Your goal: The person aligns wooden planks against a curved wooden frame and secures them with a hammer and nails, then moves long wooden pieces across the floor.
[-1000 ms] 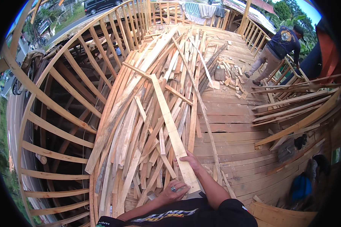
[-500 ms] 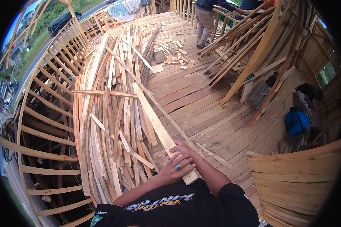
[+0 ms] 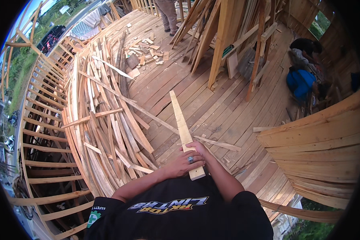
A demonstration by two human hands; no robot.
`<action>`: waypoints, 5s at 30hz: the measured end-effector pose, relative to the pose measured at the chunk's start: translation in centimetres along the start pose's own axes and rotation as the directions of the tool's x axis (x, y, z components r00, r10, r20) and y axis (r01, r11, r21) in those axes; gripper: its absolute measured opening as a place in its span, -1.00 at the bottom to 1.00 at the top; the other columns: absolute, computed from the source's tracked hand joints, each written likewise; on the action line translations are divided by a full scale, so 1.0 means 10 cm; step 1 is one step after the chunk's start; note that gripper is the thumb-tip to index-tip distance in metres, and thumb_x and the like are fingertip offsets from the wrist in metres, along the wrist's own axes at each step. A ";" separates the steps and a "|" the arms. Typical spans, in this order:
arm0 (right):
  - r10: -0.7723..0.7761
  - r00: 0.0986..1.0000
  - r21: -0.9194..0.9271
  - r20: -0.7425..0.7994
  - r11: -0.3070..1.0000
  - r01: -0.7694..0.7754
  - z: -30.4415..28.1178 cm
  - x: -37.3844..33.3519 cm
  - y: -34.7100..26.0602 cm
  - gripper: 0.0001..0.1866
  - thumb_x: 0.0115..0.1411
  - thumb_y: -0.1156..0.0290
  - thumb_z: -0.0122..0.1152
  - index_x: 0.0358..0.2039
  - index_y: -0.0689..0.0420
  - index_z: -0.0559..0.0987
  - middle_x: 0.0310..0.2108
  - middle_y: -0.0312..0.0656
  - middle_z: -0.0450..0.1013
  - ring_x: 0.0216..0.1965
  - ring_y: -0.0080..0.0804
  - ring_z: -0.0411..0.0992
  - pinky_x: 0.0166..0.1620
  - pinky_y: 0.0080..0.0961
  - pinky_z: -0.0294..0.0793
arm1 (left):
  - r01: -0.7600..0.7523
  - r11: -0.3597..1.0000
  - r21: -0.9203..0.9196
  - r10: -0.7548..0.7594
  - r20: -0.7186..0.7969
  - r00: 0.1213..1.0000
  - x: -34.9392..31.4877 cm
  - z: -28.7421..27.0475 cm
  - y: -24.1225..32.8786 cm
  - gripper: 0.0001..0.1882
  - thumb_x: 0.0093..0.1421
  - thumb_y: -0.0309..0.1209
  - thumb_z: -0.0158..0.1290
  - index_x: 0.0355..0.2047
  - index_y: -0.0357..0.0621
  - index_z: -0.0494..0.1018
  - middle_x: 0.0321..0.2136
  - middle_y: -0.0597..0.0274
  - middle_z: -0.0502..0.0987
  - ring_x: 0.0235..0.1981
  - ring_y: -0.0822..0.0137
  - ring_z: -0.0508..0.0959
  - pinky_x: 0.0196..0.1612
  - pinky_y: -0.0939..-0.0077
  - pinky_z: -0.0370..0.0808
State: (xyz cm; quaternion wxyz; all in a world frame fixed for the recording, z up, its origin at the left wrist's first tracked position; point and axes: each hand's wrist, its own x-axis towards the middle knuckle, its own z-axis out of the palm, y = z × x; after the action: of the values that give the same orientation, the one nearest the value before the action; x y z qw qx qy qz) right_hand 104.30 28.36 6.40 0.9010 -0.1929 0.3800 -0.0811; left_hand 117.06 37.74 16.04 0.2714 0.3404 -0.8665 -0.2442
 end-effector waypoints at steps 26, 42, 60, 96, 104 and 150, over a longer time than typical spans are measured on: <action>-0.379 0.851 0.126 -0.363 0.885 0.448 0.46 0.35 -1.08 -0.54 0.38 0.10 -0.21 0.12 0.15 0.32 -0.14 -0.02 0.49 -0.26 -0.22 0.53 -0.24 -0.28 0.60 | 0.025 0.965 -0.262 -0.085 -0.221 0.972 0.90 -1.61 -1.91 -0.51 -0.05 -0.61 0.06 -0.03 -0.16 0.43 -0.12 0.06 0.49 -0.06 0.00 0.47 0.00 0.22 0.42; -0.513 0.636 -0.160 -0.577 0.834 0.528 0.34 0.33 -0.72 -0.68 0.31 0.30 -0.02 0.02 0.14 0.40 -0.21 -0.13 0.49 -0.34 -0.39 0.48 -0.31 -0.42 0.54 | -0.039 0.627 -0.778 -0.476 -0.422 0.772 1.24 -4.08 -3.60 -0.62 0.31 -0.39 -0.01 0.09 -0.27 0.32 -0.04 0.11 0.51 -0.03 0.24 0.51 0.05 0.27 0.44; -0.276 0.769 0.541 -0.577 0.576 0.613 -0.57 1.34 -1.19 0.02 0.16 -0.15 0.15 0.34 0.21 -0.14 0.17 0.17 0.19 0.08 0.11 0.32 0.11 0.09 0.34 | -0.347 0.512 -0.786 -0.563 -0.612 0.555 0.81 -4.99 -3.31 -0.41 0.34 -0.20 -0.06 0.22 -0.30 0.06 0.12 -0.08 0.32 0.13 0.02 0.38 0.18 0.01 0.37; -0.325 -0.512 -0.600 -0.795 0.541 0.589 -2.74 -1.41 -2.45 -0.61 0.25 0.39 0.13 0.08 0.21 0.43 -0.01 -0.11 0.40 0.01 -0.30 0.38 0.10 -0.41 0.32 | 0.757 0.653 0.031 -0.614 0.607 0.505 2.93 0.01 -4.24 -0.45 0.19 -0.15 0.08 0.08 -0.28 0.38 -0.11 -0.05 0.54 -0.17 0.11 0.56 -0.14 0.25 0.51; -0.366 -0.662 -0.696 -0.653 0.634 0.336 -2.68 -1.24 -2.54 -0.65 0.28 0.40 0.08 0.06 0.21 0.39 -0.01 -0.07 0.39 0.03 -0.17 0.35 0.11 -0.34 0.31 | 0.323 0.945 -0.050 -0.188 0.725 0.662 4.45 0.19 -3.22 -0.36 0.14 -0.16 0.14 0.14 -0.29 0.30 -0.02 -0.20 0.46 0.06 -0.08 0.45 0.11 0.25 0.39; -0.163 -0.694 -0.349 -0.702 0.928 0.134 -6.18 -3.10 -4.82 -0.21 -0.11 0.45 0.39 0.16 0.00 0.24 0.20 -0.02 0.14 0.09 0.10 0.33 -0.05 -0.13 0.47 | -0.054 0.488 -0.871 0.750 0.387 0.537 10.34 2.55 -1.59 -0.43 -0.04 -0.65 0.24 0.02 -0.19 0.34 0.04 0.06 0.46 0.17 0.03 0.40 0.18 0.25 0.36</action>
State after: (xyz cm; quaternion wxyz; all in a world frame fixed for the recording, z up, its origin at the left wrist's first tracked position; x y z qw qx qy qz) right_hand 38.40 -24.19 7.02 -0.0066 -0.0819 0.9239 -0.3737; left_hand 43.87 -41.18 19.14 0.0694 -0.1842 -0.7545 -0.6261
